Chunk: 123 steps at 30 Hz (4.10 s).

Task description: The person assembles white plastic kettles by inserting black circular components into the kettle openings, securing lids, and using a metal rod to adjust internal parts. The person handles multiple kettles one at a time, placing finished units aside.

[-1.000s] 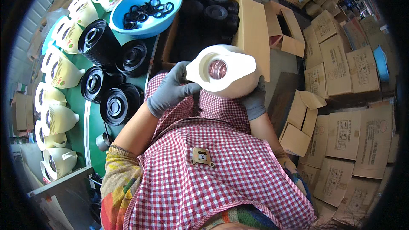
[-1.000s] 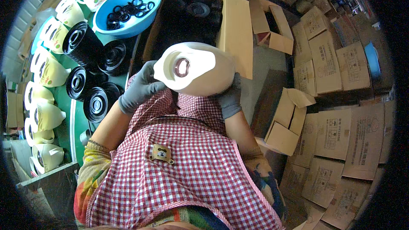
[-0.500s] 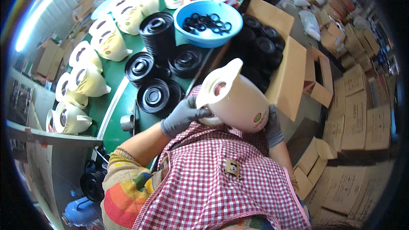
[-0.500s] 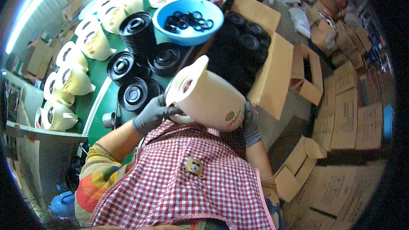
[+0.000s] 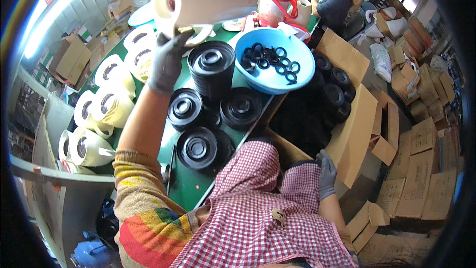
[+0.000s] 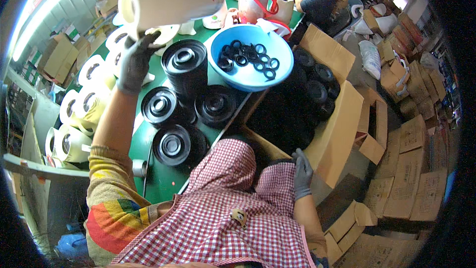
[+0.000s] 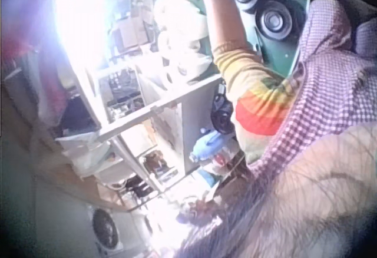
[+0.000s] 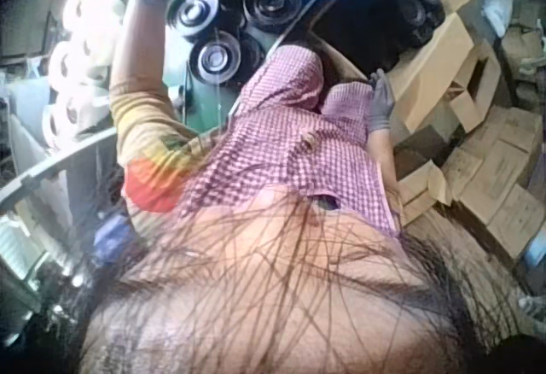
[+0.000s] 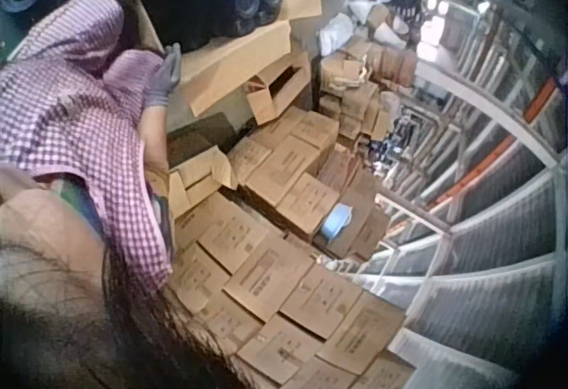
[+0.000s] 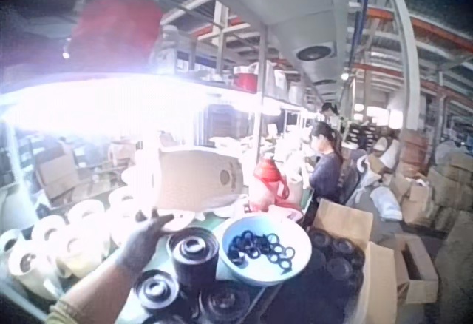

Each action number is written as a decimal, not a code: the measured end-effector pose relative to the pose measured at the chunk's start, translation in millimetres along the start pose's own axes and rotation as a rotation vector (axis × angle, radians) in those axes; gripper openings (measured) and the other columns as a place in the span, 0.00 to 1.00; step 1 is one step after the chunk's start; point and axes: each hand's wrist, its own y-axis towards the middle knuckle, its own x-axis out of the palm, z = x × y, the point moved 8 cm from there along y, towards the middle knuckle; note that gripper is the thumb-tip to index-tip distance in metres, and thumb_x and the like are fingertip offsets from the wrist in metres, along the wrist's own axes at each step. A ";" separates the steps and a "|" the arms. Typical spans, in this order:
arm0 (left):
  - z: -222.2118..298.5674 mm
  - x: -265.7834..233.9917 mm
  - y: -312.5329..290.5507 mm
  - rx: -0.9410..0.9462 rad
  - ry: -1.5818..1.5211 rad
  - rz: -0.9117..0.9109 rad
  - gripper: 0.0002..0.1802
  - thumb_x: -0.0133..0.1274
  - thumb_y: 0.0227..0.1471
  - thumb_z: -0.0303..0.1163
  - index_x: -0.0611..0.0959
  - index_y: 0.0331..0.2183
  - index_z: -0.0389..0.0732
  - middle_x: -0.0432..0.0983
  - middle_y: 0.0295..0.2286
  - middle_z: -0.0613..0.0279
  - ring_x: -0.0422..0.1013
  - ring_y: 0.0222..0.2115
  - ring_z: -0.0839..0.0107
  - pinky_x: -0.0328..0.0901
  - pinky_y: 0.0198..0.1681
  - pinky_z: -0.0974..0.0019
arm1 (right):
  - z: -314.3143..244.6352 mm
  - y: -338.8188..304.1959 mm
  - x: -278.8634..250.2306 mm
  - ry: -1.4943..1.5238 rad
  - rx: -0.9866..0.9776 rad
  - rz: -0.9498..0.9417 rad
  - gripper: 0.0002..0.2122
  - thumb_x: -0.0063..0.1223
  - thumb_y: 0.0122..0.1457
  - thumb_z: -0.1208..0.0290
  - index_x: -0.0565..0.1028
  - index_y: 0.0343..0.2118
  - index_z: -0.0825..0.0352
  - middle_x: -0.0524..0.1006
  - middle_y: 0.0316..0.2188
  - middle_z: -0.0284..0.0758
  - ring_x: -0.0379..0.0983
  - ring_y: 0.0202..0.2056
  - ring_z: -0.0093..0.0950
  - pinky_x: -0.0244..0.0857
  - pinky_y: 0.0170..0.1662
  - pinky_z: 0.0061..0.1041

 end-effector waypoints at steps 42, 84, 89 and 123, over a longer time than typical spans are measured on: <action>-112.9 -240.9 38.7 -0.080 2.014 -0.035 0.32 0.65 0.39 0.40 0.77 0.49 0.46 0.67 0.54 0.55 0.60 0.57 0.53 0.54 0.61 0.48 | 6.8 11.5 63.6 -0.840 -0.075 -0.288 0.20 0.50 0.61 0.67 0.73 0.54 0.70 0.76 0.48 0.49 0.73 0.47 0.43 0.68 0.51 0.37; 10.9 268.4 -338.1 0.673 0.788 -1.177 0.25 0.67 0.36 0.35 0.78 0.39 0.40 0.66 0.54 0.49 0.59 0.59 0.45 0.56 0.61 0.42 | -121.3 -9.8 -20.2 -0.437 -0.554 -0.577 0.07 0.51 0.59 0.72 0.78 0.35 0.66 0.81 0.39 0.41 0.79 0.40 0.35 0.72 0.42 0.27; 2.7 283.8 -356.6 0.612 0.648 -1.236 0.23 0.66 0.36 0.34 0.80 0.38 0.39 0.67 0.54 0.51 0.61 0.59 0.50 0.59 0.60 0.51 | -114.7 11.2 0.8 -0.243 -0.315 -0.732 0.28 0.51 0.60 0.46 0.78 0.47 0.72 0.81 0.41 0.42 0.77 0.41 0.27 0.70 0.46 0.26; -142.5 116.0 -204.5 0.447 1.289 -0.529 0.15 0.59 0.43 0.24 0.83 0.37 0.43 0.76 0.48 0.55 0.68 0.53 0.51 0.56 0.60 0.45 | -72.8 31.7 -13.8 -0.128 -0.311 -0.304 0.19 0.44 0.70 0.64 0.70 0.58 0.69 0.74 0.55 0.41 0.68 0.58 0.30 0.61 0.61 0.28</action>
